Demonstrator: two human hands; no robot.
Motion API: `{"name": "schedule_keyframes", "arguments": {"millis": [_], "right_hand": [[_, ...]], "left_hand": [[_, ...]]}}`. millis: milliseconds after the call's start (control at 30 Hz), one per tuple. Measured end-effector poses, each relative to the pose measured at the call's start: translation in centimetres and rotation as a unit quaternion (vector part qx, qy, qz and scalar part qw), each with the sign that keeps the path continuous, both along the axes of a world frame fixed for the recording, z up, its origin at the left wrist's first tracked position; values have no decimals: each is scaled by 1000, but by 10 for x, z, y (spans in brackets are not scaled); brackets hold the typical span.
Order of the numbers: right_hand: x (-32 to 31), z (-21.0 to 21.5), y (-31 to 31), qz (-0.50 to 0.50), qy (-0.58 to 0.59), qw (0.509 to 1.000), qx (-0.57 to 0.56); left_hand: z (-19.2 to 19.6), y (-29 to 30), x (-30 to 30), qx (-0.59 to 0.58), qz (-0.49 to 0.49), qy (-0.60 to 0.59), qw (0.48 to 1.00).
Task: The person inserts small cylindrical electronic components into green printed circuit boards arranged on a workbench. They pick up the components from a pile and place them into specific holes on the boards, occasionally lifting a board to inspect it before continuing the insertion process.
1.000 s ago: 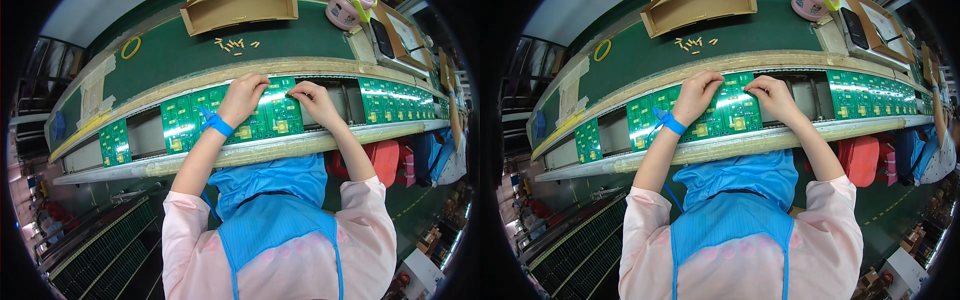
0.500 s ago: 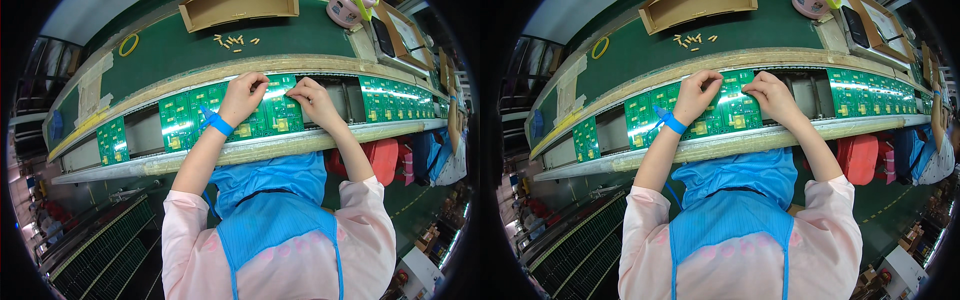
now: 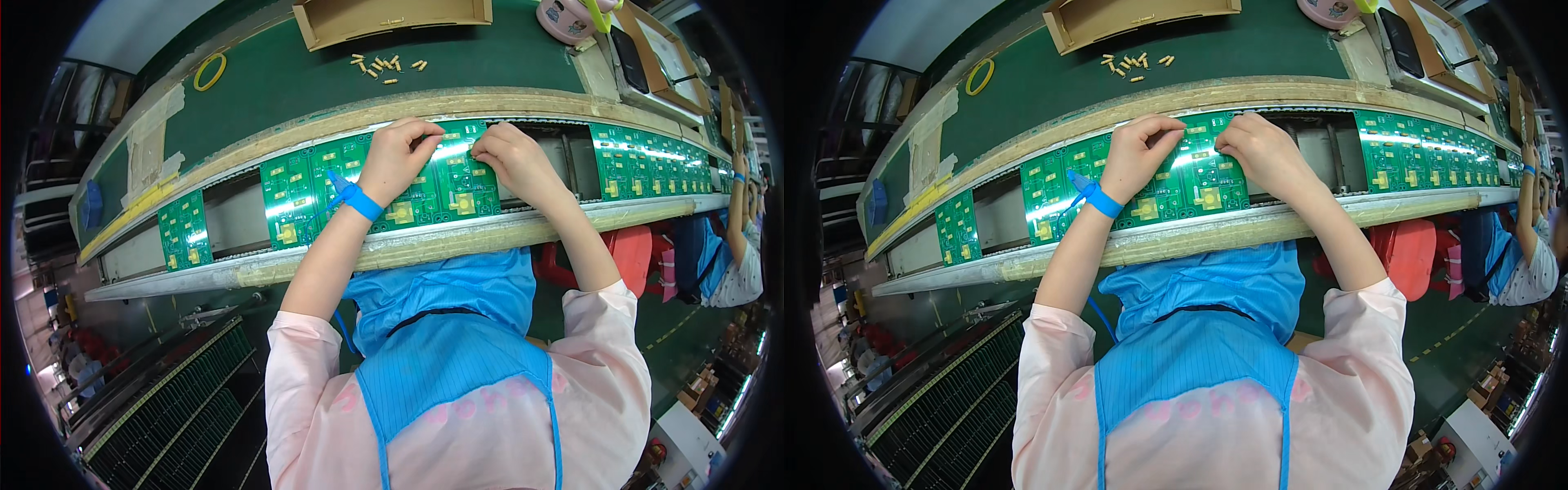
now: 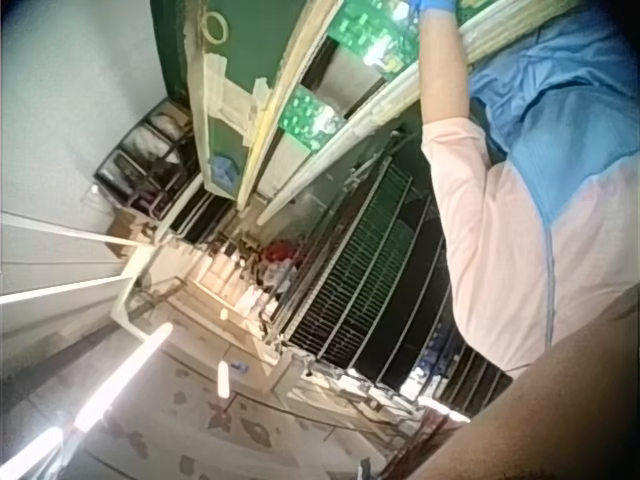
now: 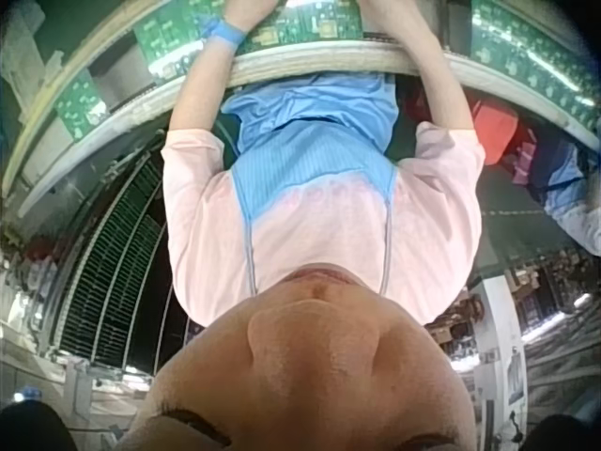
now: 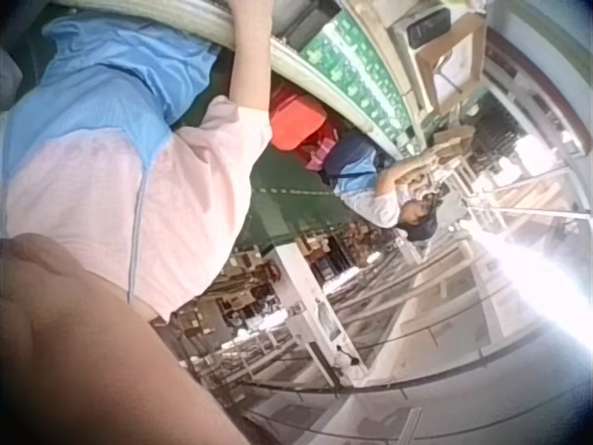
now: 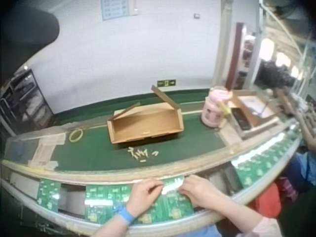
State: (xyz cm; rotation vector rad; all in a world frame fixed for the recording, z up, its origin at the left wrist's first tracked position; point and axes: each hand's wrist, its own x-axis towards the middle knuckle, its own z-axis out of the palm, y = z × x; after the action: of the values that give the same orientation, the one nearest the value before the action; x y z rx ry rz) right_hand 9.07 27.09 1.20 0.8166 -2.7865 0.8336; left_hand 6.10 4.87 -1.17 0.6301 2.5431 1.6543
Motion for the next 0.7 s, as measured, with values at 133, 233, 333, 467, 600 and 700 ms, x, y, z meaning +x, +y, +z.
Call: {"name": "schedule_keyframes", "arguments": {"millis": [133, 233, 333, 467, 600, 700], "right_hand": [[2, 3, 0, 14, 5, 1000, 21], [1, -4, 0, -2, -7, 1000, 6], [1, -6, 1, -13, -24, 999, -19], [2, -4, 0, -14, -19, 1000, -17], [2, -1, -1, -4, -15, 1000, 0], [-1, -6, 1, -17, -46, 998, -29]], "left_hand": [[0, 0, 0, -10, -3, 2, 1000], [-2, 0, -1, -16, -5, 7, 1000], [-3, 1, 0, -19, -3, 14, 1000], [-2, 3, 0, 2, 0, 23, 1000], [-2, 3, 1, 7, 0, 19, 1000], [-3, 3, 0, -6, -6, 18, 1000]]}}
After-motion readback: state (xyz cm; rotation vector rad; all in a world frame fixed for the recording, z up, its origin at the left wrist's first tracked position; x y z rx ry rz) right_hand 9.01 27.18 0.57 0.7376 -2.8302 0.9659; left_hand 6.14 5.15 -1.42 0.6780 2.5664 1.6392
